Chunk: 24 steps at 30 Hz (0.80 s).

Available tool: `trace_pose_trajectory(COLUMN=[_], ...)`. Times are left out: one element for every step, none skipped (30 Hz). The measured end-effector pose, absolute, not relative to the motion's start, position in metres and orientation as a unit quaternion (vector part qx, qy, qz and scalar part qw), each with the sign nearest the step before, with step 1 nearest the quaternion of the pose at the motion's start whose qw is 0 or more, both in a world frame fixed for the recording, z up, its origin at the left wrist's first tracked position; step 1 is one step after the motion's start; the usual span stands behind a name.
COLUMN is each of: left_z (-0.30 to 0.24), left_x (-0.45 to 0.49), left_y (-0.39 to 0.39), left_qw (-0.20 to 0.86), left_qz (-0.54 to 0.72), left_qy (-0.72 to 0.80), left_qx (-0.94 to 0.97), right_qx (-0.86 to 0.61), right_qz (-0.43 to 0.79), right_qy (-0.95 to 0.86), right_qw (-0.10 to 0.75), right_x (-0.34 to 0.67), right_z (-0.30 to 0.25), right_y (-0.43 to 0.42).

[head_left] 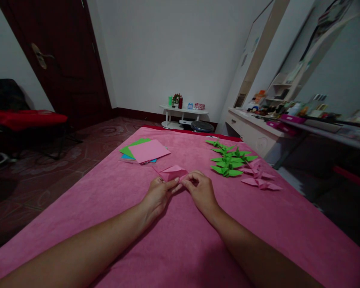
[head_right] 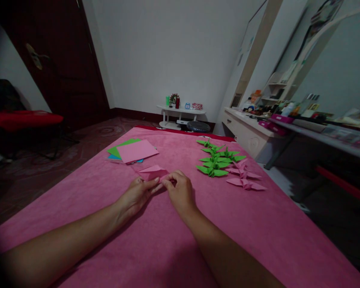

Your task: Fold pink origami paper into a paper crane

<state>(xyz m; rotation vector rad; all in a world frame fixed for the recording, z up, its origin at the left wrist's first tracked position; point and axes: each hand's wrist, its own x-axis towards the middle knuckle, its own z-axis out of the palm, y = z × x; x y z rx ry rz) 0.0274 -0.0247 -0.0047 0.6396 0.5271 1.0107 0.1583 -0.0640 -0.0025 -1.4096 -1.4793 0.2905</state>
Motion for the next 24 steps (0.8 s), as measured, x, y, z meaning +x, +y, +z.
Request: trace_pose_trajectory(left_z=[-0.0042,-0.0034,-0.0027,-0.0019,-0.0012,-0.0006,-0.0001,0.0003,0.0006,0.0005,0.0003,-0.0003,-0.0011,-0.002,-0.0029,-0.0037,-0.0044,-0.0048,-0.0049,-0.0048,-0.0046,-0.0044,-0.0043,-0.0043], left_x=[0.0277,0.028,0.0282,0.0283,0.0284,0.0283,0.0281,0.0279,0.0277,0.0274,0.0272,0.0271,0.027,0.027,0.0271,0.0272,0.0273,0.0274,0.0275,0.0276,0.0276,0.0276,0.0276,0.0275], left_y=[-0.0254,-0.0261,-0.0266,-0.0268,-0.0266,-0.026,-0.0251,-0.024,-0.0229,-0.0218,-0.0209,-0.0202,-0.0197,-0.0193,-0.0191,-0.019,-0.0189,-0.0188,-0.0188,-0.0187,-0.0187,-0.0187,-0.0186,-0.0186], left_qw=[0.794,0.793,0.79,0.787,0.783,0.781,0.779,0.779,0.78,0.779,0.777,0.775,0.773,0.771,0.769,0.768,0.767,0.767,0.765,0.764,0.763,0.761,0.758,0.756], left_qz=[0.466,0.464,0.465,0.469,0.474,0.478,0.48,0.48,0.479,0.48,0.482,0.485,0.488,0.49,0.493,0.495,0.495,0.497,0.499,0.5,0.501,0.503,0.504,0.505], left_qy=[0.247,0.251,0.255,0.258,0.263,0.269,0.274,0.278,0.283,0.287,0.29,0.292,0.292,0.291,0.29,0.288,0.287,0.286,0.286,0.288,0.292,0.297,0.302,0.304], left_qx=[0.302,0.305,0.307,0.306,0.304,0.3,0.296,0.292,0.288,0.284,0.281,0.28,0.281,0.283,0.285,0.287,0.289,0.29,0.289,0.288,0.286,0.284,0.282,0.283], right_qx=[-0.589,-0.591,-0.592,-0.591,-0.589,-0.584,-0.58,-0.576,-0.572,-0.57,-0.57,-0.571,-0.571,-0.571,-0.572,-0.572,-0.572,-0.572,-0.572,-0.573,-0.573,-0.575,-0.577,-0.579], right_qz=[0.116,0.112,0.108,0.106,0.109,0.116,0.126,0.139,0.154,0.167,0.179,0.189,0.196,0.202,0.205,0.207,0.207,0.208,0.209,0.212,0.214,0.216,0.216,0.215], right_qy=[-0.617,-0.619,-0.621,-0.623,-0.625,-0.625,-0.624,-0.62,-0.616,-0.61,-0.604,-0.6,-0.596,-0.592,-0.589,-0.586,-0.583,-0.582,-0.58,-0.577,-0.574,-0.57,-0.566,-0.563], right_qw=[0.509,0.505,0.502,0.501,0.501,0.504,0.509,0.514,0.519,0.524,0.527,0.528,0.53,0.531,0.534,0.536,0.538,0.54,0.541,0.542,0.544,0.546,0.548,0.549], right_x=[0.1584,0.1584,0.1585,0.1587,0.159,0.1596,0.1605,0.1615,0.1625,0.1634,0.1642,0.1646,0.1647,0.1644,0.1639,0.1632,0.1624,0.1616,0.1609,0.1602,0.1597,0.1593,0.1591,0.1591], right_z=[-0.0026,-0.0027,-0.0026,-0.0023,-0.0019,-0.0015,-0.001,-0.0006,-0.0004,-0.0003,-0.0003,-0.0004,-0.0006,-0.0007,-0.0008,-0.0006,-0.0004,0.0001,0.0007,0.0013,0.0018,0.0021,0.0022,0.002], right_y=[-0.0642,-0.0645,-0.0648,-0.065,-0.0651,-0.0652,-0.0652,-0.0651,-0.0651,-0.065,-0.065,-0.065,-0.0652,-0.0654,-0.0657,-0.066,-0.0663,-0.0666,-0.0669,-0.0671,-0.0673,-0.0675,-0.0675,-0.0675])
